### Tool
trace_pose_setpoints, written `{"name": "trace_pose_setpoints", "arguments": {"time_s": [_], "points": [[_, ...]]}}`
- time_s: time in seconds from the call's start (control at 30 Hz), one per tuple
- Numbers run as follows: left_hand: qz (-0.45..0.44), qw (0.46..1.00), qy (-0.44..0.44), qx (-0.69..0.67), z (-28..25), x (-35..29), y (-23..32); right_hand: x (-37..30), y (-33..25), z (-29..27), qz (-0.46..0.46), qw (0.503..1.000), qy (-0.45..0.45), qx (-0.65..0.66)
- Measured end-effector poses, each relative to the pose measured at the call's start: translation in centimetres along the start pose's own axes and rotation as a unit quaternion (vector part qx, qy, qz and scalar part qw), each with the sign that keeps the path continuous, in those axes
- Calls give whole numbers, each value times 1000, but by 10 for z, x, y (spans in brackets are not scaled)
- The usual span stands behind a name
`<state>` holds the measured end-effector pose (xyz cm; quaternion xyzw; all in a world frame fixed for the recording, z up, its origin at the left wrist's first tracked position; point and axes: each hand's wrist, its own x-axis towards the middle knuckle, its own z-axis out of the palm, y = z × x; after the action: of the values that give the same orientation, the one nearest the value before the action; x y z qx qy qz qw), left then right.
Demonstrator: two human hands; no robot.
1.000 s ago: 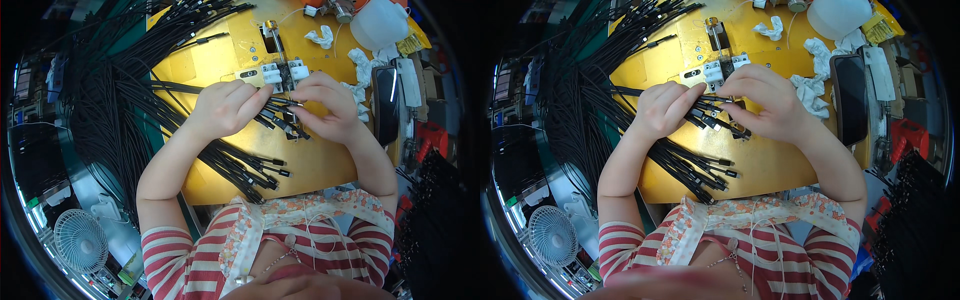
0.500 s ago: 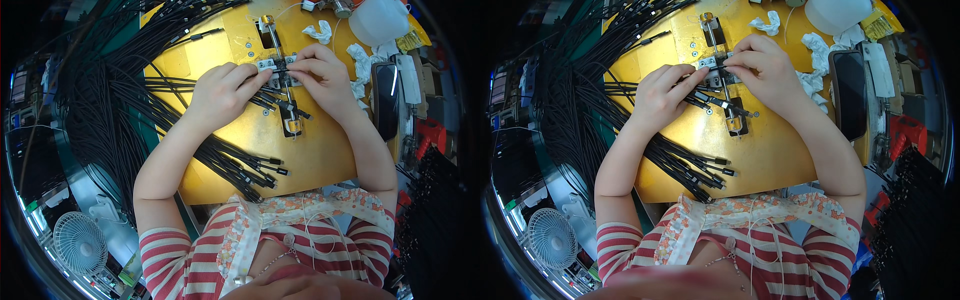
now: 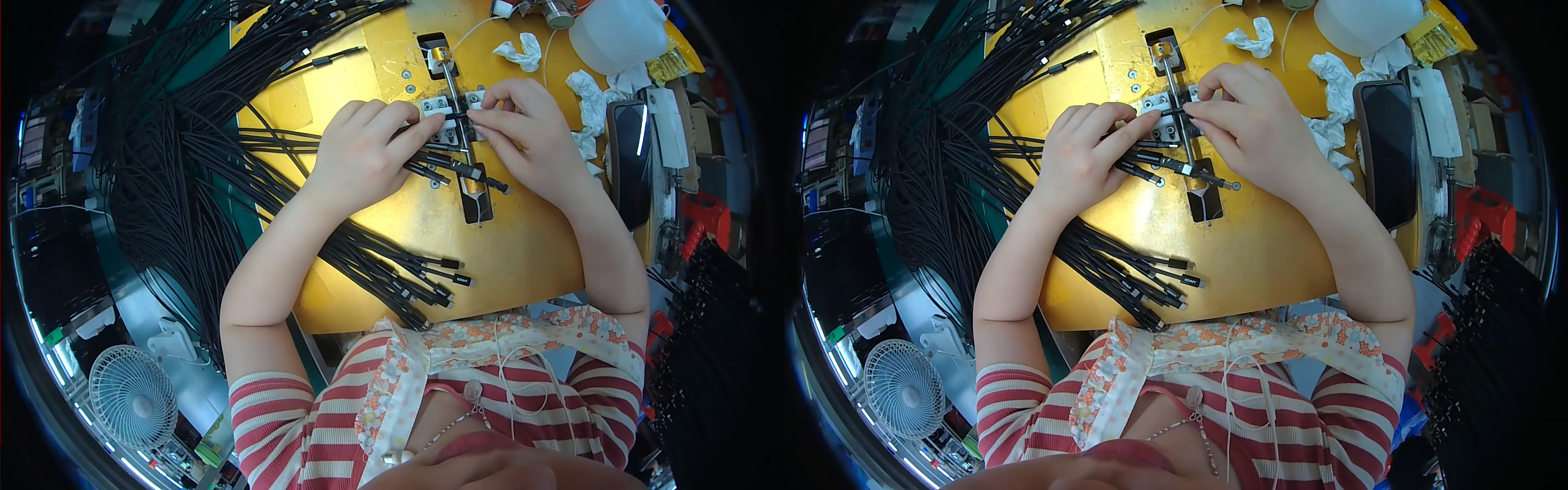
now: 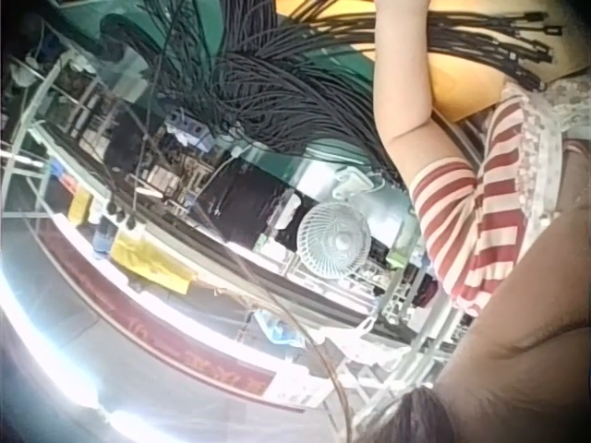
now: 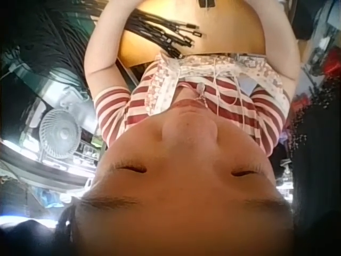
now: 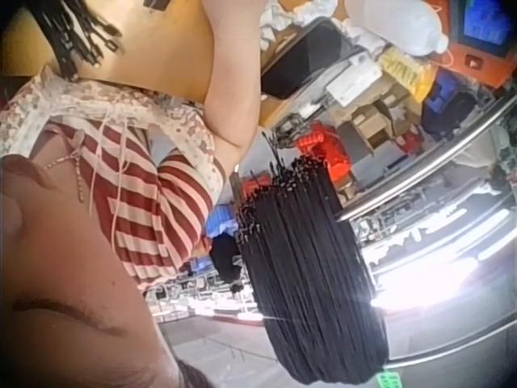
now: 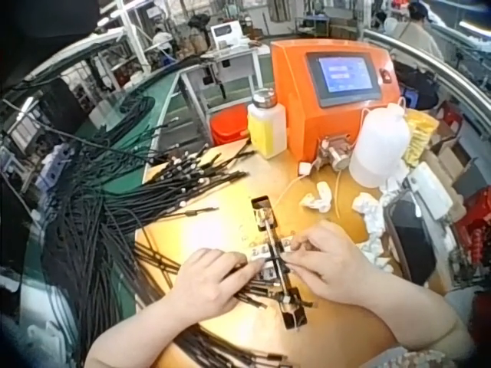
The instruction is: Processing and assembling black electrical cables using a workbench-mounted machine.
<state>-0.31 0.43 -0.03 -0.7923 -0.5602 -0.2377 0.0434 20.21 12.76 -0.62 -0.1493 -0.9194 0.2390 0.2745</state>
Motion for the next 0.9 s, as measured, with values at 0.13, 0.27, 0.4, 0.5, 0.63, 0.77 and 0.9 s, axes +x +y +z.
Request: {"name": "trace_pose_setpoints", "arguments": {"time_s": [0.13, 0.27, 0.4, 0.5, 0.63, 0.77, 0.9], "points": [[5, 1000, 1, 11, 1, -1, -1, 3, -14, -2, -44, 998, -2, 50], [7, 1000, 1, 3, 2, -1, -1, 1, -17, 1, -61, 992, -7, 107], [-4, 1000, 9, 4, 2, -1, 1, 2, -10, -8, -19, 993, 9, 117], [-8, 1000, 3, 3, -1, 0, 2, 4, -10, -11, 1, 990, -8, 144], [-18, 1000, -3, -14, 0, 1, 3, 2, -8, -7, 21, 987, 1, 158], [-21, 999, 4, -42, -1, 0, -3, 3, -11, -2, 80, 972, 31, 219], [-67, 977, -101, -173, -32, 6, -1, 2, -10, -4, 80, 957, 38, 278]]}}
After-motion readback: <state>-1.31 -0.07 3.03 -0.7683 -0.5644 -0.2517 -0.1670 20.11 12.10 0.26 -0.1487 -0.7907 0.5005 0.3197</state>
